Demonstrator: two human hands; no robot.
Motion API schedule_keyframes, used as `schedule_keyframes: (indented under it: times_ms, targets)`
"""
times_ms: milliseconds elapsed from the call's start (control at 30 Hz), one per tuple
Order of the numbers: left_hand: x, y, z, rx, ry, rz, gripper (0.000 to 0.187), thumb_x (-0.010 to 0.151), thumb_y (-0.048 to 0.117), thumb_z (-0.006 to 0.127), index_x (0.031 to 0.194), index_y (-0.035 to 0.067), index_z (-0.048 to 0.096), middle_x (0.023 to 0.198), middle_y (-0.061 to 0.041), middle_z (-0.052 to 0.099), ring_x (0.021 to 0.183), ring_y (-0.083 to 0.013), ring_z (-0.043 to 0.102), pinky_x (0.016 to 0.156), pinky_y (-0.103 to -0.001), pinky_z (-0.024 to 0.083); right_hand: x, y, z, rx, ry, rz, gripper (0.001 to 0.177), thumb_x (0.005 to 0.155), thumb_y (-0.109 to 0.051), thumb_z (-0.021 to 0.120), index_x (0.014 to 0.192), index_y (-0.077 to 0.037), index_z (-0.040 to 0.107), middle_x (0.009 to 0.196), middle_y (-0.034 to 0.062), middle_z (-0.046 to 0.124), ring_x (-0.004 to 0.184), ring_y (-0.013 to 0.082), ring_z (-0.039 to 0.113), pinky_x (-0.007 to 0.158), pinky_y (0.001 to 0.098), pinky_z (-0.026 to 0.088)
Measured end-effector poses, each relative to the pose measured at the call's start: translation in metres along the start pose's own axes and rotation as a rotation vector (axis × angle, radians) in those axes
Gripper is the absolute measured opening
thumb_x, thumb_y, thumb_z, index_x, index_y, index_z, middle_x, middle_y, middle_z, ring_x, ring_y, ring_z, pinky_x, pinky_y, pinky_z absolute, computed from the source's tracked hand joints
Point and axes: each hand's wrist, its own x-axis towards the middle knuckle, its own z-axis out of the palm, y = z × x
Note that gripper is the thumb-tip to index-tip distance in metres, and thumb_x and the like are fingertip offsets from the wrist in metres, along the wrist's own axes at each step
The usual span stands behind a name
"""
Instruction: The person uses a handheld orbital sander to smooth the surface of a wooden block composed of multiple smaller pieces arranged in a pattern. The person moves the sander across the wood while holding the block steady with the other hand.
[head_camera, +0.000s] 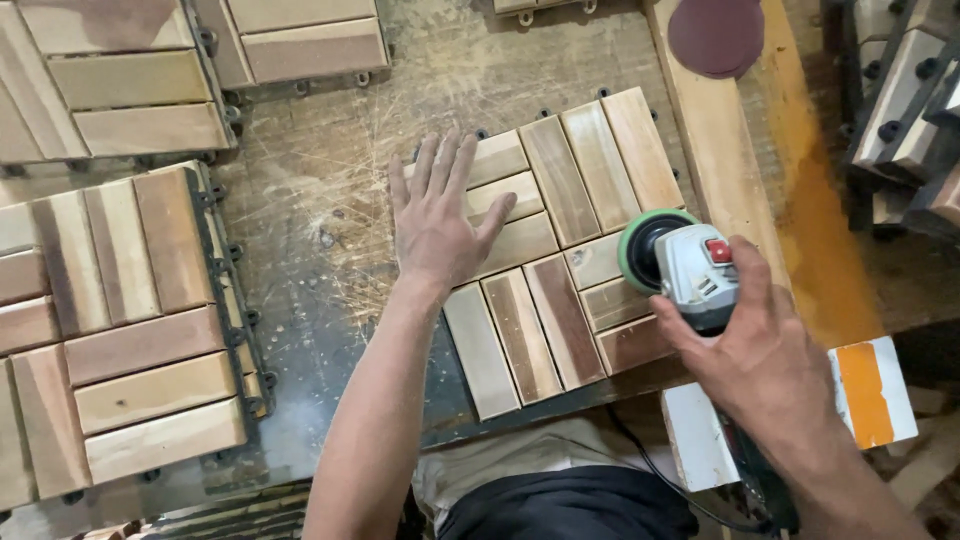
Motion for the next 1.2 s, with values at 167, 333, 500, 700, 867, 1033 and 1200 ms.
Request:
schedule_keyframes:
  times_ms: [167, 333, 500, 700, 867, 1033, 1200]
  targets:
    - [0.001, -0.001, 0.002, -0.003, 0.027, 0.003, 0.08, 0.101, 0.071, 0.035, 0.161, 0.018, 0.036, 0.168, -0.004, 0.032, 0.157, -0.0238, 0.02, 0.128, -0.051, -0.002, 0.008, -0.005, -0.02, 0.058, -0.021, 0.105, 0.088, 0.09, -0.064, 0.054, 0.16, -0.02, 0.024, 0.139, 0.0332, 0.055, 0.119, 0.0565, 0.059, 0.096, 0.0695, 0.051]
    - [0.001, -0.001, 0.0, 0.006, 0.024, 0.003, 0.08, 0.1, 0.071, 0.035, 0.16, 0.017, 0.038, 0.168, -0.004, 0.031, 0.157, -0.0237, 0.02, 0.128, -0.051, -0.001, 0.001, -0.011, -0.013, 0.028, -0.056, 0.115, 0.09, 0.088, -0.066, 0.053, 0.162, -0.026, 0.019, 0.143, 0.0301, 0.053, 0.121, 0.057, 0.058, 0.098, 0.0713, 0.049]
    - [0.0, 0.0, -0.001, -0.008, 0.004, -0.006, 0.08, 0.1, 0.071, 0.035, 0.161, 0.018, 0.035, 0.169, -0.003, 0.028, 0.157, -0.0234, 0.019, 0.128, -0.051, -0.002, -0.005, -0.019, 0.004, -0.063, -0.095, -0.004, 0.098, 0.082, -0.073, 0.055, 0.163, -0.031, 0.017, 0.134, 0.0288, 0.057, 0.119, 0.0528, 0.061, 0.098, 0.0676, 0.051]
    - [0.001, 0.001, -0.004, 0.01, -0.019, -0.004, 0.082, 0.1, 0.072, 0.031, 0.162, 0.018, 0.033, 0.169, -0.004, 0.027, 0.158, -0.0236, 0.016, 0.127, -0.051, -0.004, -0.003, -0.031, 0.006, -0.071, -0.101, -0.093, 0.095, 0.083, -0.073, 0.052, 0.161, -0.033, 0.017, 0.139, 0.0235, 0.054, 0.114, 0.0548, 0.063, 0.09, 0.0704, 0.055]
    - [-0.002, 0.002, 0.008, 0.099, 0.003, 0.033, 0.08, 0.104, 0.068, 0.029, 0.164, 0.015, 0.025, 0.172, -0.006, 0.017, 0.159, -0.0261, 0.006, 0.127, -0.055, -0.007, 0.012, -0.02, -0.012, 0.002, -0.068, -0.049, 0.088, 0.087, -0.067, 0.054, 0.159, -0.028, 0.023, 0.127, 0.0309, 0.061, 0.113, 0.0534, 0.064, 0.094, 0.0679, 0.054]
    - [-0.001, 0.034, 0.004, 0.208, -0.17, 0.011, 0.095, 0.102, 0.077, 0.015, 0.165, 0.008, 0.0, 0.17, -0.015, -0.015, 0.154, -0.0328, -0.022, 0.123, -0.059, -0.017, 0.025, -0.012, -0.037, 0.062, -0.093, 0.176, 0.086, 0.09, -0.067, 0.051, 0.161, -0.025, 0.024, 0.133, 0.0307, 0.06, 0.123, 0.0518, 0.059, 0.101, 0.0652, 0.051]
    - [0.013, 0.058, 0.018, 0.13, -0.205, 0.288, 0.074, 0.106, 0.06, 0.017, 0.164, 0.014, 0.016, 0.172, -0.006, 0.013, 0.158, -0.0314, -0.005, 0.124, -0.064, -0.008, 0.023, -0.006, -0.049, 0.158, -0.036, 0.255, 0.082, 0.092, -0.061, 0.055, 0.161, -0.023, 0.032, 0.13, 0.0318, 0.063, 0.119, 0.0533, 0.062, 0.102, 0.0576, 0.048]
